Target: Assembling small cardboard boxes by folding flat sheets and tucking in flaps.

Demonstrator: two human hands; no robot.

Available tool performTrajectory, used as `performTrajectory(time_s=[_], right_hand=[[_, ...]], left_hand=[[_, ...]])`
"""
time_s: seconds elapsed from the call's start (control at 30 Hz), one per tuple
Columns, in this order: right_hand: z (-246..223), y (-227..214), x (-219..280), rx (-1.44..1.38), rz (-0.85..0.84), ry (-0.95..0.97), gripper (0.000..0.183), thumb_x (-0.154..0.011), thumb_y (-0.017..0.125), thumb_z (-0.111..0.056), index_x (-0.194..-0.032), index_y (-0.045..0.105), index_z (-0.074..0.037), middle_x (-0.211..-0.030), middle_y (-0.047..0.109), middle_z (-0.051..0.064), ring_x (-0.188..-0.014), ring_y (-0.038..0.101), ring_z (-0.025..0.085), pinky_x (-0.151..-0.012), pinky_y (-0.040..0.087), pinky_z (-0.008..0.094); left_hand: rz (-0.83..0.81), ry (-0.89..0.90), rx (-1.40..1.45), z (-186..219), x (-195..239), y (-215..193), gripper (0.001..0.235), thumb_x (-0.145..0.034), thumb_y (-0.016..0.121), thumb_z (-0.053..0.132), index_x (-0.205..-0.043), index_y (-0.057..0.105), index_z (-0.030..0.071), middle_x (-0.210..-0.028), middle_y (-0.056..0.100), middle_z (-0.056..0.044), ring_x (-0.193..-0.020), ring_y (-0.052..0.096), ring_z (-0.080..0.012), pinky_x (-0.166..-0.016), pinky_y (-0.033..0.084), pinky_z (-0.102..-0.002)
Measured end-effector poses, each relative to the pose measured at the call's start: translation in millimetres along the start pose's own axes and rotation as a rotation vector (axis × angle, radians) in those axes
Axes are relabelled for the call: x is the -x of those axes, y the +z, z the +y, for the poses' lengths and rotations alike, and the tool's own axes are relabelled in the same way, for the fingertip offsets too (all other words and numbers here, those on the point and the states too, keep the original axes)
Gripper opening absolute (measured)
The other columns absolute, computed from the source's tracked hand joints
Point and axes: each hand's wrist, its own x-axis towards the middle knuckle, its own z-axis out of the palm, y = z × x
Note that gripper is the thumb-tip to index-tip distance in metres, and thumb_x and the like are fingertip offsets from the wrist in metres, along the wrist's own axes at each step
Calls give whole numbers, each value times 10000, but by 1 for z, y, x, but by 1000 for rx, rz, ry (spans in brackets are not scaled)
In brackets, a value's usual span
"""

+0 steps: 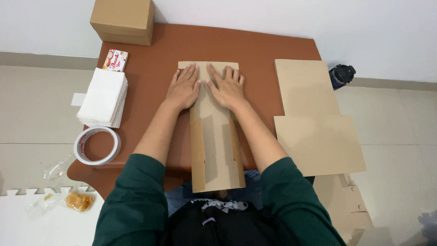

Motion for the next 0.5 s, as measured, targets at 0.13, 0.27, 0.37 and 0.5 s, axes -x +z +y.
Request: performTrajectory(time_s=[0.13,0.27,0.37,0.5], right_hand=[[23,-1,-4,-289,96,25,531,-1100,235,-487,-1593,307,-300,-1434,439,193,-1388,365,387,-1126,245,551],[64,39,-34,-574,578,115,412,-959,635,-170,-1365,592,-116,-1244,588,209,-1128,641,373,-974,525,498],[75,54,-48,-407,615,237,501,-840,810,-293,-1290,644,-147,-1219,507,102,-1119,591,303,-935,546,470],[75,61,-51,-289,627,279,480,-818,832,-380,-1221,678,-170,-1165,495,45,-1148,508,308,-949,487,469]], left_hand=[[238,74,162,-27,-18,16,473,-1121,310,366,-1485,530,159,-1542,492,-53,-1441,428,-231,-1201,240,-458],[508,-52,241,-24,-22,16,154,-957,706,242,-1091,779,269,-1380,617,33,-1263,552,-220,-1032,385,-403],[566,-235,197,-10,-19,6,325,-900,792,314,-1207,702,253,-1419,547,24,-1286,495,-198,-1071,312,-424],[595,-366,91,-11,-19,12,588,-863,834,366,-1362,608,154,-1302,530,-14,-1286,430,-185,-1117,196,-472]])
